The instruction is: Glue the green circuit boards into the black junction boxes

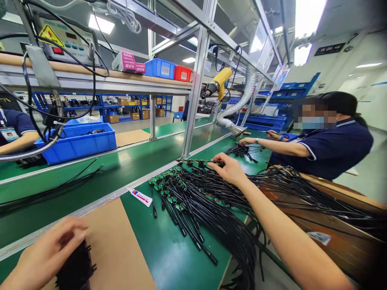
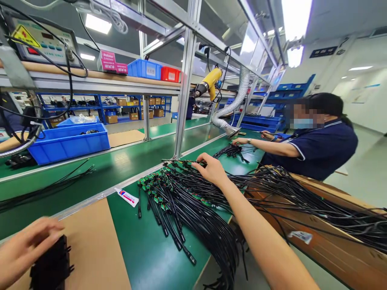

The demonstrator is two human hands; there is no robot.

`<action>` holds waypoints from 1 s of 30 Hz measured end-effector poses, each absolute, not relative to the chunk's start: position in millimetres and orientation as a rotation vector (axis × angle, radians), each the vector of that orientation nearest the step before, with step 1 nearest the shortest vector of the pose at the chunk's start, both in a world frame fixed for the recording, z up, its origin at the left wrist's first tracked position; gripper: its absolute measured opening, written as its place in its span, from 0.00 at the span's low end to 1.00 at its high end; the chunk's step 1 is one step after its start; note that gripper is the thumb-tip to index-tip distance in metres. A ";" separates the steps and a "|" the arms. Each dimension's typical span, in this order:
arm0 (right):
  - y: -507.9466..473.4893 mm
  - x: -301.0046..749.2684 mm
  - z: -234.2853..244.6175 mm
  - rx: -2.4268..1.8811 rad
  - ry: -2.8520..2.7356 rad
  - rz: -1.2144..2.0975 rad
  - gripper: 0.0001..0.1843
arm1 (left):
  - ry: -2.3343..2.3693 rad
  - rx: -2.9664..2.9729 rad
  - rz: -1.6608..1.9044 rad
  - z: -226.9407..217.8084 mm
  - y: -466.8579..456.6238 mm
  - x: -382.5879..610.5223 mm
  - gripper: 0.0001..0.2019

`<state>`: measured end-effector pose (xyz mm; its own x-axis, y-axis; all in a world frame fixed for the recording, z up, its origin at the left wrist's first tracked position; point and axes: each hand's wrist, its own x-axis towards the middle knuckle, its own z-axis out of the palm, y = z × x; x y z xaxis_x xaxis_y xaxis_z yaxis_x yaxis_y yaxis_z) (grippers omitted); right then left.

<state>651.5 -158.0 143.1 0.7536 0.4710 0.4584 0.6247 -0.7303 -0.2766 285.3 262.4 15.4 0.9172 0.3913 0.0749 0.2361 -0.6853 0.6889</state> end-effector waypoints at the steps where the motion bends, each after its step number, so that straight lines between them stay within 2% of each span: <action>1: -150.7 632.9 155.4 -2.457 -0.879 -0.533 0.16 | 0.359 2.304 0.331 43.2 241.2 305.8 0.24; 3: -130.3 595.9 178.7 -2.324 -0.970 -0.546 0.17 | 0.138 2.214 0.382 94.5 201.6 344.2 0.22; 4: -118.1 578.1 188.7 -2.272 -1.017 -0.539 0.17 | 0.010 2.108 0.400 116.5 184.8 360.0 0.24; 6: -92.4 546.0 203.7 -2.173 -1.115 -0.481 0.16 | -0.236 1.778 0.316 151.3 159.3 381.2 0.35; 8: -70.0 520.9 211.3 -2.040 -1.208 -0.320 0.15 | -0.402 1.512 0.162 173.8 144.1 386.2 0.40; 10: -55.7 506.1 211.0 -1.862 -1.282 -0.082 0.17 | -0.457 1.326 0.057 186.1 137.5 377.2 0.33; 12: -51.9 502.5 201.5 -1.693 -1.297 0.118 0.23 | -0.430 1.204 0.076 191.9 137.7 360.0 0.23; 14: -56.6 505.9 180.9 -1.620 -1.235 0.292 0.35 | -0.390 1.165 0.174 194.8 143.3 341.3 0.17; 18: -70.1 498.7 117.5 -1.724 -1.100 0.590 0.63 | -0.392 1.278 0.368 198.7 163.2 312.8 0.20; 21: -68.1 462.2 82.7 -1.773 -1.163 0.669 0.77 | -0.370 1.337 0.443 200.3 175.4 299.1 0.23; 23: -60.6 430.0 76.6 -1.765 -1.240 0.613 0.81 | -0.344 1.343 0.482 199.8 178.9 291.9 0.24; 28: -32.8 366.2 93.3 -1.691 -1.240 0.613 0.78 | -0.332 1.404 0.509 194.5 180.6 278.0 0.28; 30: -21.9 354.9 96.8 -1.761 -1.217 0.492 0.74 | -0.348 1.461 0.495 191.5 183.7 271.7 0.30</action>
<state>354.9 -21.9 96.8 0.4336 0.8859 0.1649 0.5230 -0.0983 -0.8467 271.7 183.7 191.5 0.8518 0.1075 0.5126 -0.5188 0.0382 0.8540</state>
